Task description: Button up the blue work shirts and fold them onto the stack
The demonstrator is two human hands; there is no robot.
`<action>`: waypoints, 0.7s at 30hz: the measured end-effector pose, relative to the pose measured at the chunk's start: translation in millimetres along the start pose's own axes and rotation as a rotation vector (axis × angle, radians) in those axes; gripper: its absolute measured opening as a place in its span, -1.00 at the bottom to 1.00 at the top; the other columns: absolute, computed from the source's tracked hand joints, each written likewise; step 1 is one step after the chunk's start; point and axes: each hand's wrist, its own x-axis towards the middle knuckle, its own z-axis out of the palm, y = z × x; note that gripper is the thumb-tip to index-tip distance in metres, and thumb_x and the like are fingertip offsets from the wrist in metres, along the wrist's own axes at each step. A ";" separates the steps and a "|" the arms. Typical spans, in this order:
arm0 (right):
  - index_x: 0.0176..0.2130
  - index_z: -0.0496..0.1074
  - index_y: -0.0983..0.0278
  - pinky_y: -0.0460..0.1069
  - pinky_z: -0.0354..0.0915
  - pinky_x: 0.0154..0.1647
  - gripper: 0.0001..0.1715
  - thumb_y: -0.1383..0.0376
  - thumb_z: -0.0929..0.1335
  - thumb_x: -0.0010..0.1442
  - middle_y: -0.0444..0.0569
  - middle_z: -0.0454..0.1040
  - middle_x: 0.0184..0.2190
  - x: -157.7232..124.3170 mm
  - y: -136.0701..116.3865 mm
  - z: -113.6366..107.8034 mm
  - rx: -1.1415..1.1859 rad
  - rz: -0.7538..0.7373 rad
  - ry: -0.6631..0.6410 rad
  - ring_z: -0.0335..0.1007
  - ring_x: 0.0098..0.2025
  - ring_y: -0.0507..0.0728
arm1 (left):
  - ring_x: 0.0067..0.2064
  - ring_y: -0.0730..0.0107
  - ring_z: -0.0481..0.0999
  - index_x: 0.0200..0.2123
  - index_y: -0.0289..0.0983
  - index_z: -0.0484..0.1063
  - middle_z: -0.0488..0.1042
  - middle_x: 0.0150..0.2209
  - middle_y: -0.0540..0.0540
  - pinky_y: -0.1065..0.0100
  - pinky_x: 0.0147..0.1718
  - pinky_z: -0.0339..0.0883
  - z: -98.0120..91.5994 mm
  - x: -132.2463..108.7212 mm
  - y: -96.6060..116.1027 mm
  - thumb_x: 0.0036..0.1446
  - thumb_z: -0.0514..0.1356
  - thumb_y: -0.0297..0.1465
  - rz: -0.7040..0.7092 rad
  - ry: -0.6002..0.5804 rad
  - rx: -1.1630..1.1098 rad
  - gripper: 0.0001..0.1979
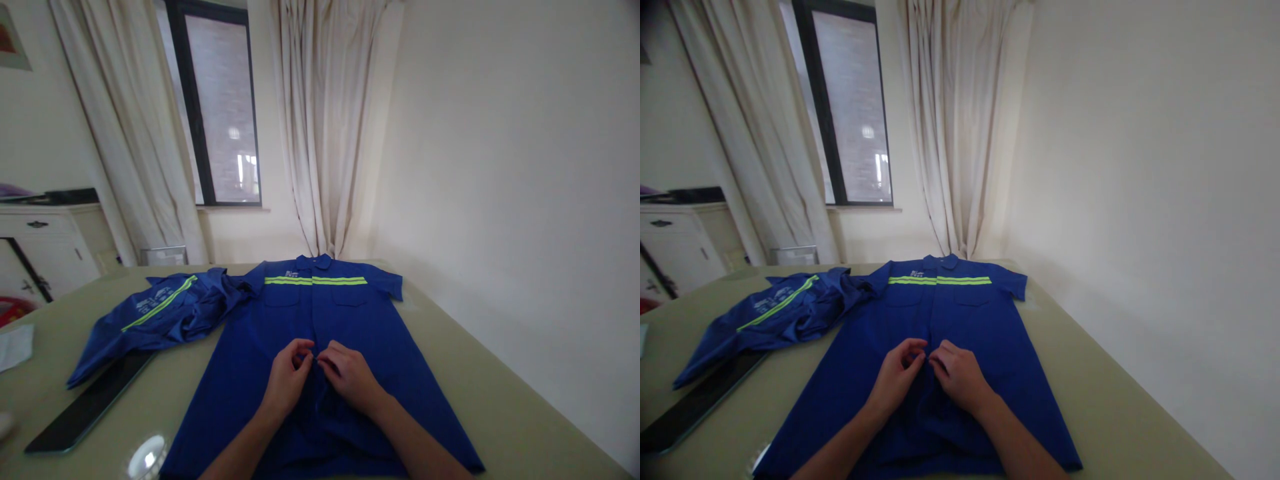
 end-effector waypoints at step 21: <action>-0.13 0.54 0.18 -0.07 0.25 -0.25 -0.84 0.29 0.35 0.33 -0.10 0.46 -0.29 -3.5 -0.4 1.8 0.117 0.099 0.044 0.39 -0.29 0.07 | -0.26 0.26 0.56 -0.18 -0.19 0.55 0.63 -0.21 -0.07 0.30 -0.23 0.38 -1.8 -2.3 11.6 0.19 0.15 -0.25 0.039 -0.044 0.076 -0.77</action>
